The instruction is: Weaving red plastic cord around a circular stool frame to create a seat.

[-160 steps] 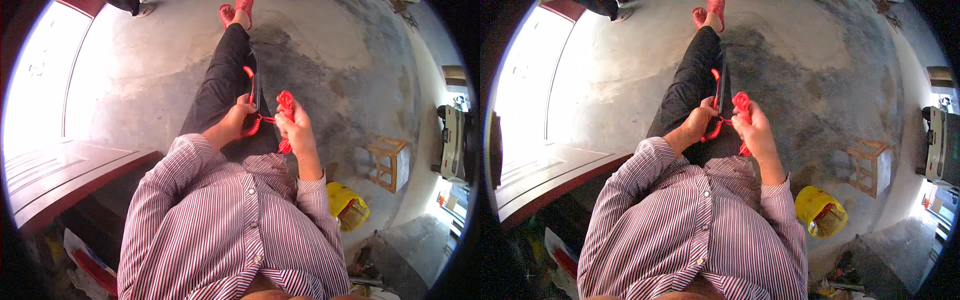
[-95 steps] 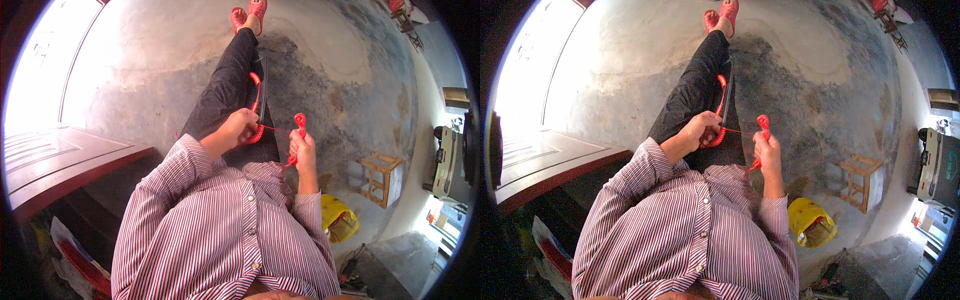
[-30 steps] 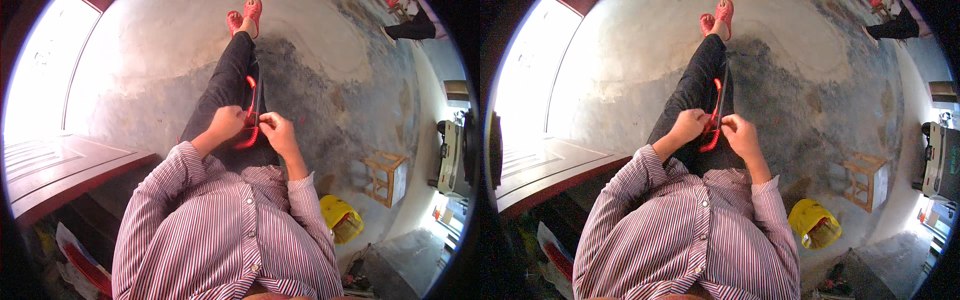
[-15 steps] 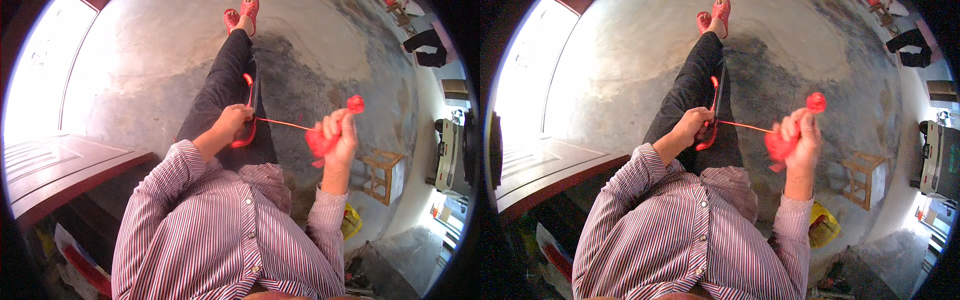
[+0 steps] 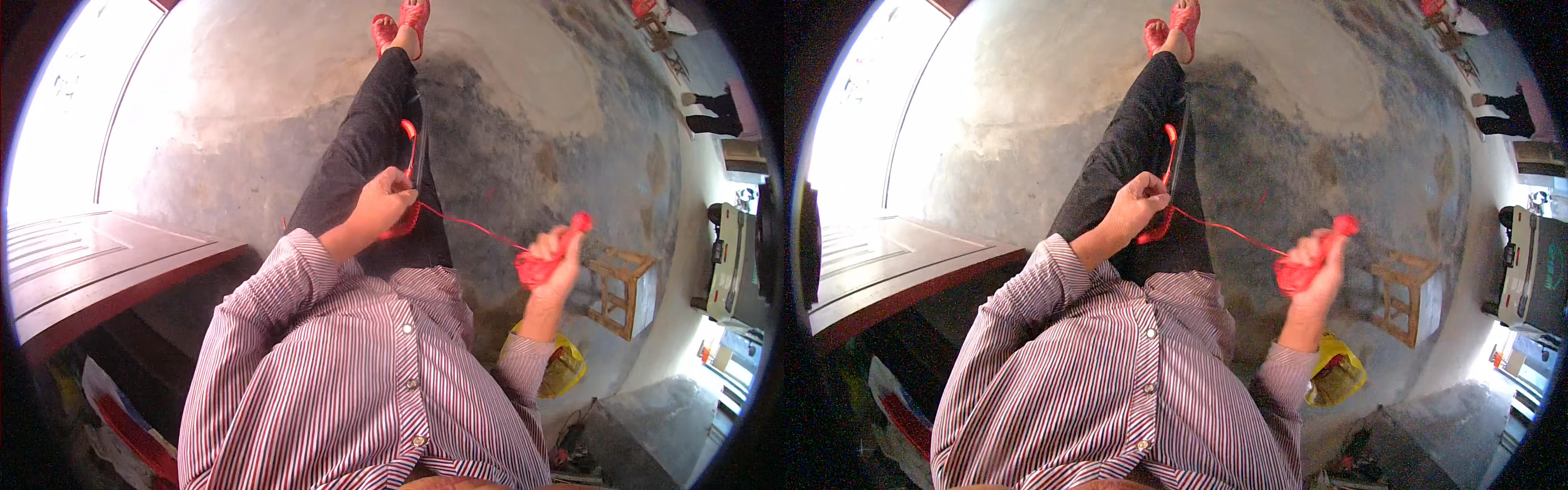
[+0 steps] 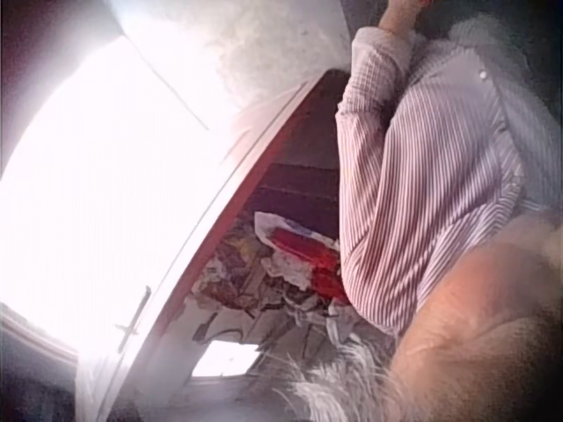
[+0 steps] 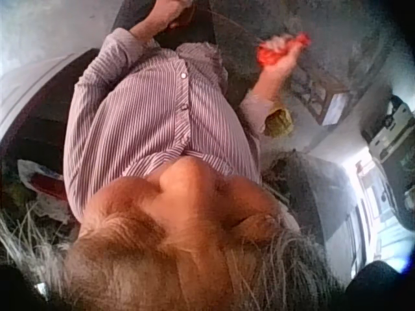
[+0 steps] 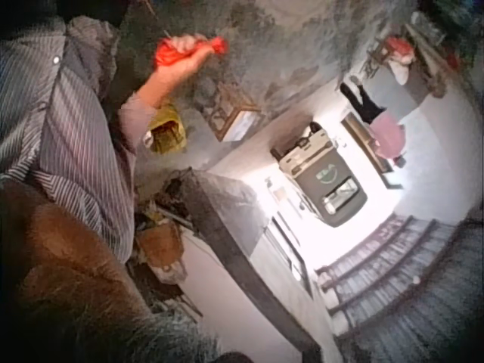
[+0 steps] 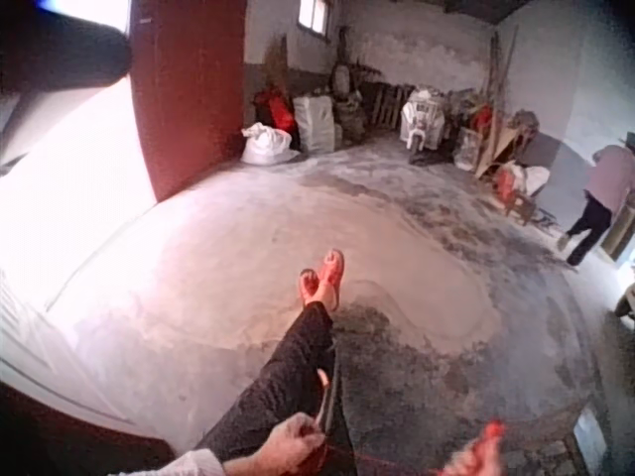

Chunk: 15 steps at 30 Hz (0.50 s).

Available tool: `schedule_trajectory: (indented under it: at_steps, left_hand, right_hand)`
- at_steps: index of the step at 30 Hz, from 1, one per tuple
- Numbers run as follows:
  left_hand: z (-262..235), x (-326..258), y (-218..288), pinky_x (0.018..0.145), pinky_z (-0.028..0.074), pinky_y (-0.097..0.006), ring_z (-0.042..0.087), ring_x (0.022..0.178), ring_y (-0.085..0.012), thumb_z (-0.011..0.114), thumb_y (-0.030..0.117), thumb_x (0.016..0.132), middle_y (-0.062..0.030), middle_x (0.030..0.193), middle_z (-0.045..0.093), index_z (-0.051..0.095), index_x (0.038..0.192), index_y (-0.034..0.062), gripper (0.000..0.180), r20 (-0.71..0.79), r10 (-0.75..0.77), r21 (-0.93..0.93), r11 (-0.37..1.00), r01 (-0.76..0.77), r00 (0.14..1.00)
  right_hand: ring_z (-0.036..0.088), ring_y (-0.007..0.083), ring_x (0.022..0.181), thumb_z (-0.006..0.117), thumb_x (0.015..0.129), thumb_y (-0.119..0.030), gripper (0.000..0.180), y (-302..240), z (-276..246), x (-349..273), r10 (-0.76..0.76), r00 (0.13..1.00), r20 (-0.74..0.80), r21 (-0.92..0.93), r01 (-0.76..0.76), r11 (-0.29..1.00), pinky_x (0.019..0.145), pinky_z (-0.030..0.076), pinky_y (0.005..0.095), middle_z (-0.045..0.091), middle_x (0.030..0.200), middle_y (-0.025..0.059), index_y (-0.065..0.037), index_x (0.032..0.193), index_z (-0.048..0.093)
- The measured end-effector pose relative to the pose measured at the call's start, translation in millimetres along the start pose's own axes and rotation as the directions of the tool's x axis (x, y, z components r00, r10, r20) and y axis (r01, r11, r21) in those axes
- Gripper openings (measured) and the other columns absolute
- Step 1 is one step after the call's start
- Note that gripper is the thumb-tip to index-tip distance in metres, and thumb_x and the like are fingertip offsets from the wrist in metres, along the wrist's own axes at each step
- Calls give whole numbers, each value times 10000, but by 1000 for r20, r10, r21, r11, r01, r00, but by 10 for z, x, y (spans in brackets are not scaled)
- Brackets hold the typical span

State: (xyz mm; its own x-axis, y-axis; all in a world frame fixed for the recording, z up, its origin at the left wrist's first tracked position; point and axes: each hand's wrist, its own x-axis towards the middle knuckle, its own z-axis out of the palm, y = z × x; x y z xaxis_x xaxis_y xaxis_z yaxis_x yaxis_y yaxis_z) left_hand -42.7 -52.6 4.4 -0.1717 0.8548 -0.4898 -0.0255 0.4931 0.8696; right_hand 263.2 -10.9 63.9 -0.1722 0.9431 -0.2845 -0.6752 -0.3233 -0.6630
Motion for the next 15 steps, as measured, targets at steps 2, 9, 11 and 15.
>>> schedule_trajectory:
  at_steps: [2, 9, 11, 15]
  left_hand:
    - [27, -165, 213, 761, 479, -344, 586, 838, -239, 649, 151, 776, -110, 857, 590, 611, 921, 13, 204, 78, 576, 416, 723, -552, 813]
    - [103, -432, 545, 941, 442, -356, 601, 987, -253, 591, 139, 897, -89, 1031, 632, 616, 1021, 14, 178, 439, 215, -436, 900, -2, 872]
    - [-23, -386, 685, 877, 485, -345, 627, 890, -216, 524, 113, 934, -88, 959, 639, 582, 1060, 32, 160, 406, 251, -747, 644, 162, 879]
    - [-389, -277, 870, 769, 511, -338, 625, 805, -191, 523, 27, 903, -67, 864, 636, 589, 1021, 49, 137, 159, 237, -761, 648, -34, 958]
  right_hand:
    - [478, 112, 626, 566, 908, -410, 371, 387, 150, -9, 154, 988, -26, -2, -154, 988, 611, 403, 269, 496, 657, 17, -39, 928, 566]
    - [585, 173, 723, 583, 867, -487, 504, 1057, 503, -24, 446, 841, 306, -225, -392, 892, 690, 466, 282, 624, 766, 72, -5, 1015, 587]
    - [581, 172, 657, 577, 881, -466, 500, 1084, 582, 63, 403, 857, 320, -373, -277, 886, 663, 484, 276, 613, 742, 61, 4, 1052, 595]
    - [533, 96, 628, 587, 905, -315, 332, 931, 445, 426, 284, 870, 402, -196, -221, 955, 620, 460, 247, 621, 793, 23, -9, 1030, 624]
